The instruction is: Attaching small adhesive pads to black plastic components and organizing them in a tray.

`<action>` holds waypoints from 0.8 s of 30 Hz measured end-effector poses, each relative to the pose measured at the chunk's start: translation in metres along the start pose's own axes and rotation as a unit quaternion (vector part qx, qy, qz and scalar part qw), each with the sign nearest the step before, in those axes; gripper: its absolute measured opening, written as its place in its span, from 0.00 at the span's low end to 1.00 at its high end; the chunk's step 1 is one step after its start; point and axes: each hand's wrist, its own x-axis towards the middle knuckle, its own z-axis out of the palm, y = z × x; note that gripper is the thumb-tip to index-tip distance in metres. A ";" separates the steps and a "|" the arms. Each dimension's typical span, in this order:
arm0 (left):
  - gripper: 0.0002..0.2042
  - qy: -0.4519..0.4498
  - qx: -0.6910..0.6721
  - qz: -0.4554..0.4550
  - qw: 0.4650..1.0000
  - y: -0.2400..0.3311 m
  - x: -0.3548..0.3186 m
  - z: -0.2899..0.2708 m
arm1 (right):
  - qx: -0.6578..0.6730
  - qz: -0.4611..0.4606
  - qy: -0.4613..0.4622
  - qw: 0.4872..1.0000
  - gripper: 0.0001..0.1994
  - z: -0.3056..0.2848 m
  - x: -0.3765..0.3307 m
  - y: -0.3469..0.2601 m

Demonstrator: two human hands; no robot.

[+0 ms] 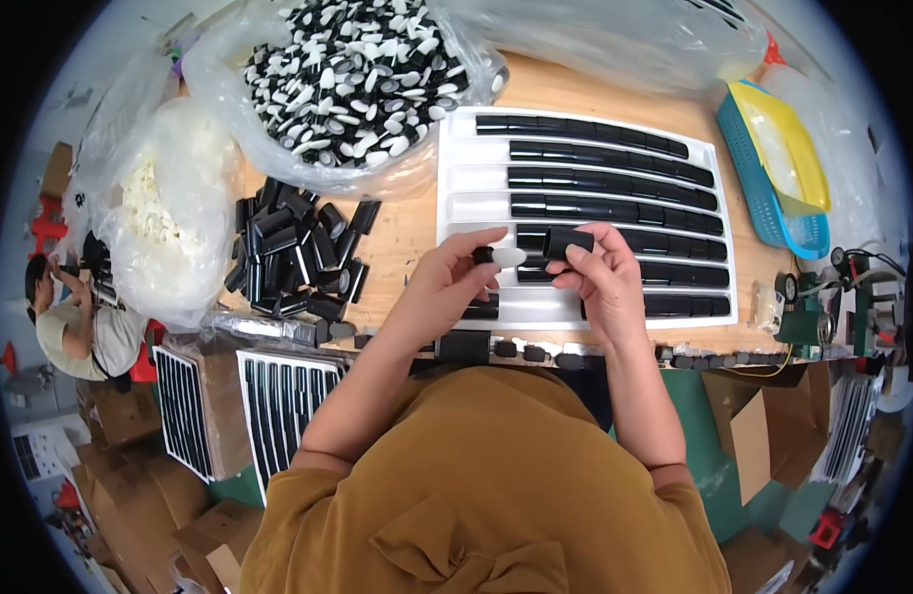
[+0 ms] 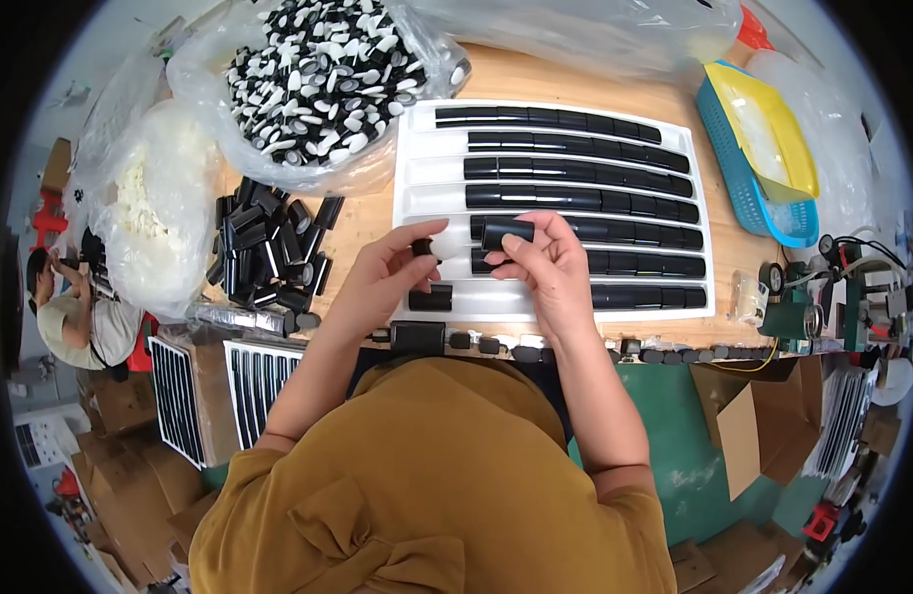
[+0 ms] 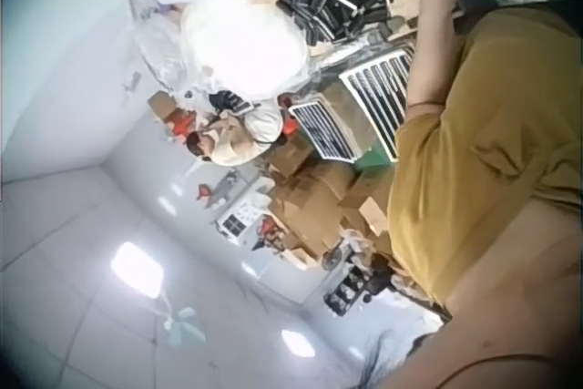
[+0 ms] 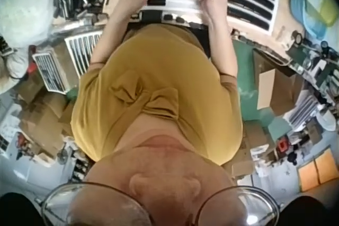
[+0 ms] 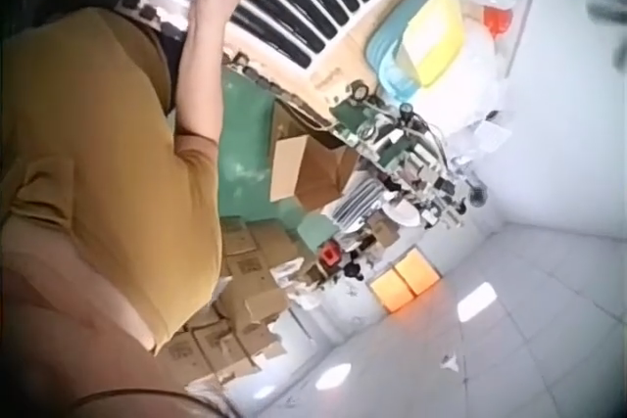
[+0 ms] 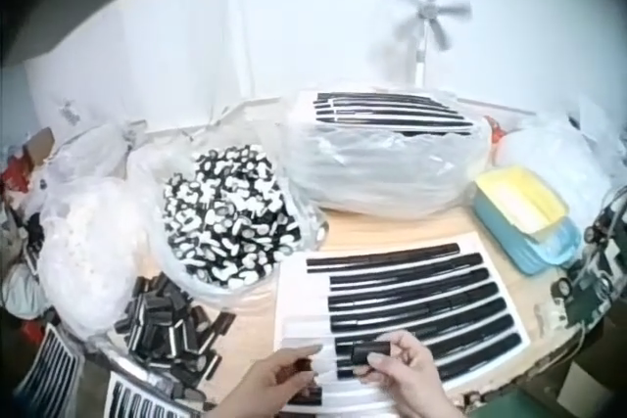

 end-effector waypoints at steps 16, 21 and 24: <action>0.16 -0.031 -0.101 -0.048 0.993 -0.006 -0.028 0.003 | -0.180 0.033 -0.165 0.969 0.11 0.005 -0.034 0.007; 0.15 -0.029 -0.081 -0.049 0.995 0.007 -0.034 0.003 | -0.158 0.053 -0.138 0.976 0.12 0.014 -0.041 0.011; 0.14 -0.048 -0.092 -0.067 0.992 0.014 -0.037 -0.004 | -0.146 0.053 -0.136 0.978 0.12 0.018 -0.042 0.014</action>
